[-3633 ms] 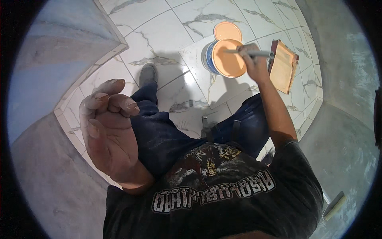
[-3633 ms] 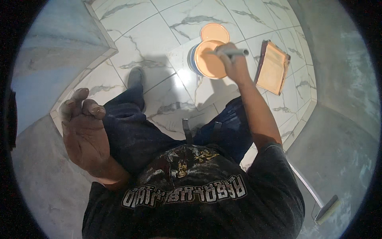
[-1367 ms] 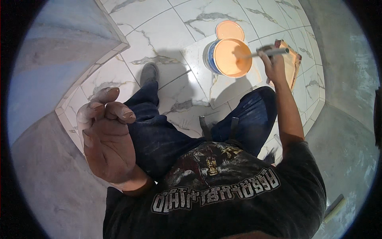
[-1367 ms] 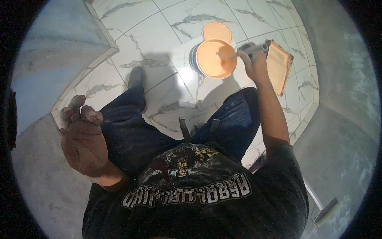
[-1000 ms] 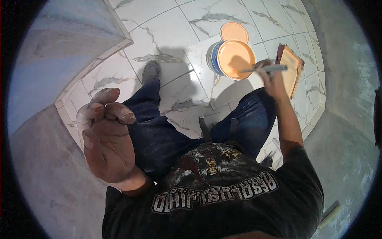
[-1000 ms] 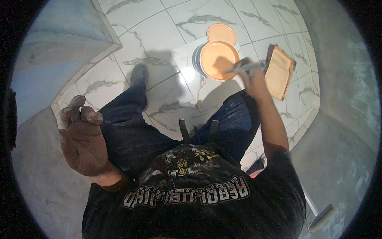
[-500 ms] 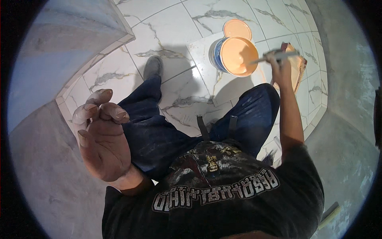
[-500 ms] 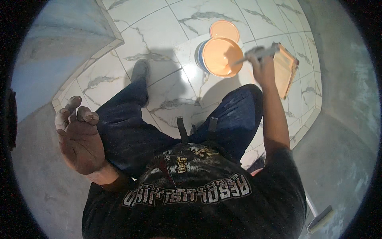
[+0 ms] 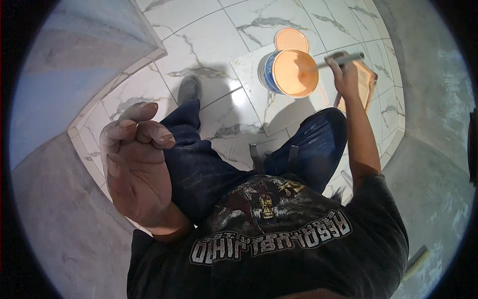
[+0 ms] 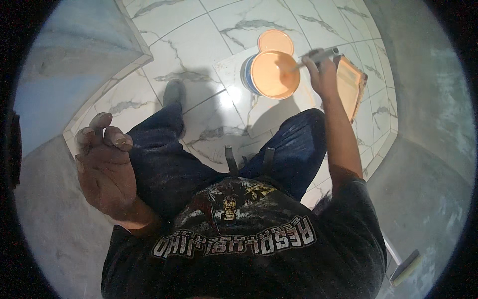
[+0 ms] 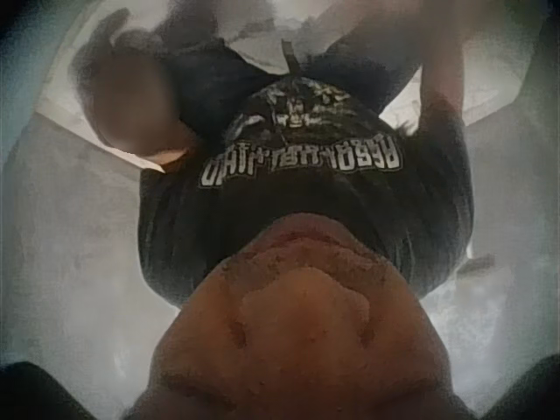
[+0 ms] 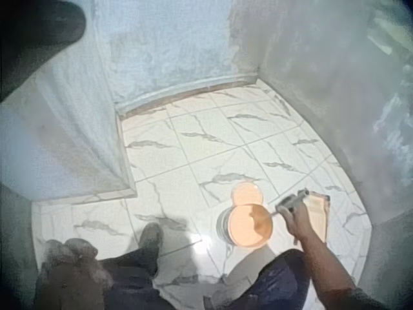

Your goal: The person is opening a bucket of orange paint, stirring it with a plastic stick, and pouring it into a paint tray.

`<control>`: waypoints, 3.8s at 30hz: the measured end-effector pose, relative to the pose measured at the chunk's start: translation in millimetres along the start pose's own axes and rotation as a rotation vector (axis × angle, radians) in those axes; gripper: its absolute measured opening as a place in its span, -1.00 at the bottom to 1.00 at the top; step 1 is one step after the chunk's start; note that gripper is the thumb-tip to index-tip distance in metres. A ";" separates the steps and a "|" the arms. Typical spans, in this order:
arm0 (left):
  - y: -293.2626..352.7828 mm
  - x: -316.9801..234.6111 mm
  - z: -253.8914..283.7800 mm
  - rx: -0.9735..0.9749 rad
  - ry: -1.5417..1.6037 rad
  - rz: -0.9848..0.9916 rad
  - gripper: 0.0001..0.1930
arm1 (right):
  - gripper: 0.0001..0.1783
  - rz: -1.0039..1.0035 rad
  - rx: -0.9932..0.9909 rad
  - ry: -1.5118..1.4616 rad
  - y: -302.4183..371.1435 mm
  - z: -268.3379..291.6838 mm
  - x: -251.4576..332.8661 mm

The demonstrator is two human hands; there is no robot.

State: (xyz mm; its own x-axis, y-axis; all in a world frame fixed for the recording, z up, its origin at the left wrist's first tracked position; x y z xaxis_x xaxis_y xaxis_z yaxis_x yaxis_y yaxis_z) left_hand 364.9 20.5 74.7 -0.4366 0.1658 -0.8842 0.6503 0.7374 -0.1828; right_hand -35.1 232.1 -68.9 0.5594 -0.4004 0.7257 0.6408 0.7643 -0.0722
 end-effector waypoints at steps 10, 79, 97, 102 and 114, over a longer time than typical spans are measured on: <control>-9.9 9.1 -0.5 0.109 0.065 0.016 -0.55 | -0.86 0.034 0.284 -0.297 46.0 -10.0 12.0; -12.9 8.5 -23.5 0.051 -0.043 0.050 -0.51 | -0.87 0.115 0.376 -0.411 57.5 -17.4 19.4; -15.0 11.7 -27.7 0.140 -0.039 0.047 -0.54 | -0.87 -0.015 0.070 -0.276 49.2 22.7 -1.6; -18.0 18.6 -31.5 0.030 -0.073 0.085 -0.57 | -0.87 0.009 0.021 -0.373 25.3 -24.3 3.0; -16.8 13.6 -28.3 0.037 -0.045 0.076 -0.57 | -0.90 0.090 0.033 -0.225 2.3 -10.9 -3.3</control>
State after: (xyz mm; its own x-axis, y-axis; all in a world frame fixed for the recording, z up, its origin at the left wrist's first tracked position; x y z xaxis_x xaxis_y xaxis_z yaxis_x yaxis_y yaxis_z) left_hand 330.4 28.9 77.8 -0.3575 0.1903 -0.9143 0.7032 0.6991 -0.1295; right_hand -29.7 229.7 -79.0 0.4799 -0.2106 0.8517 0.5743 0.8093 -0.1234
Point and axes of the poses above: each hand's wrist, its own y-axis away from the middle knuckle, its own z-axis out of the back of the hand, x = y × z, the point moved 1 cm from there along -y, towards the middle knuckle, and after that the axes turned 9 degrees about -y, right-handed, at the moved point
